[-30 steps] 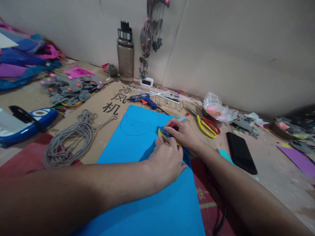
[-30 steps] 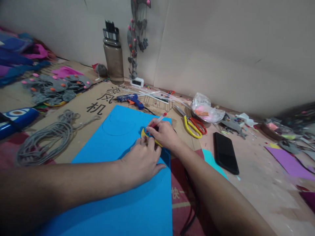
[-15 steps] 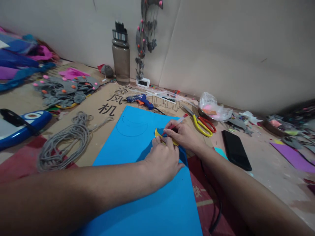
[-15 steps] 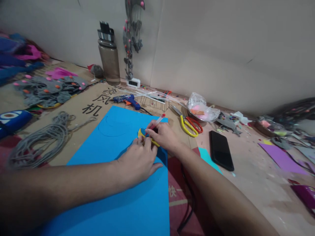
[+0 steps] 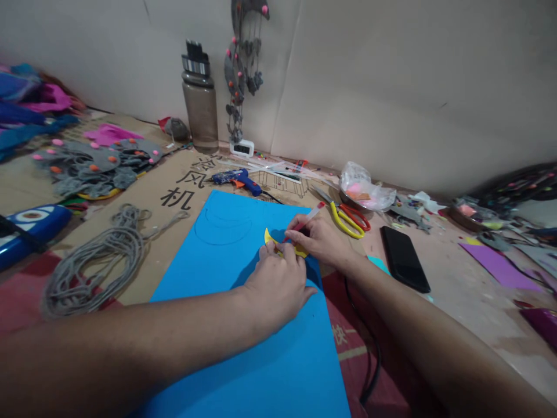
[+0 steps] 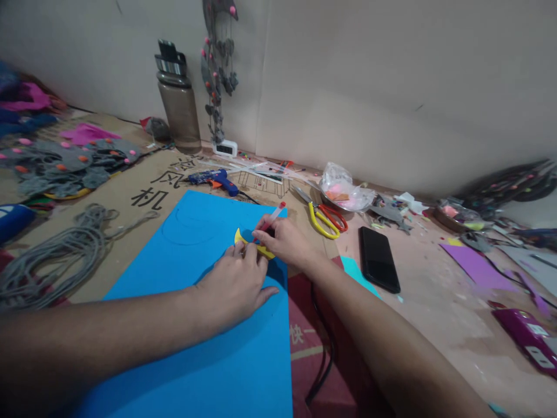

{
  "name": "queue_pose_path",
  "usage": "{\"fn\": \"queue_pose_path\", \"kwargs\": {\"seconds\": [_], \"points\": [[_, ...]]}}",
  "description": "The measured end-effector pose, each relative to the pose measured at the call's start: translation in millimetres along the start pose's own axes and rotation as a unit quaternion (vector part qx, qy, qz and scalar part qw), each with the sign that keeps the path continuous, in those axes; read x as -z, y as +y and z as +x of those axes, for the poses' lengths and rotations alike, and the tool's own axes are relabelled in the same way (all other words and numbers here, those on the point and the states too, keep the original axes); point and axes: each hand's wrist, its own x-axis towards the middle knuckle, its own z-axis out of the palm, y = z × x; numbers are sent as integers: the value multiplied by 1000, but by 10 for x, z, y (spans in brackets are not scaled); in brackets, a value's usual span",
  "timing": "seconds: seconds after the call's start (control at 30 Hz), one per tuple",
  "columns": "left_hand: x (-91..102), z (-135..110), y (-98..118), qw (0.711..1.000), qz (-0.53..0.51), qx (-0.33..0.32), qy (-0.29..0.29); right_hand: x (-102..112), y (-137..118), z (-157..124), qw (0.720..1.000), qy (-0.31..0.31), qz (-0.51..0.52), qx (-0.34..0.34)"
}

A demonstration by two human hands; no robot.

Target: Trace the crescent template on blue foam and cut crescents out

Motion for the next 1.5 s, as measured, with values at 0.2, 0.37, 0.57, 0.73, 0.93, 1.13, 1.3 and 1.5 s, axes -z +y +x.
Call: {"fn": "queue_pose_path", "kwargs": {"seconds": [0.2,0.37,0.57,0.73,0.93,1.13,1.3,1.5], "points": [[-38,-1,-8,1000,25,-9,9,20,-2,-24,1000,-5,12,-10],[-20,-19,-37,999,38,-26,0,33,19,-41,1000,-4,21,-21],[-14,-25,-63,999,36,-19,-8,37,50,-45,1000,3,-1,-11],[16,-24,-71,999,28,-10,-24,53,-25,-62,999,2,27,-29],[56,-28,-72,999,32,-14,-36,23,8,-55,998,23,62,-24],[57,-22,-70,998,34,-13,-43,25,14,-62,999,20,39,-19],[68,-23,-73,998,31,-18,-47,41,-29,-72,999,14,19,-24],[61,-24,-94,999,15,-14,-50,42,-36,-62,1000,7,9,-28]]}}
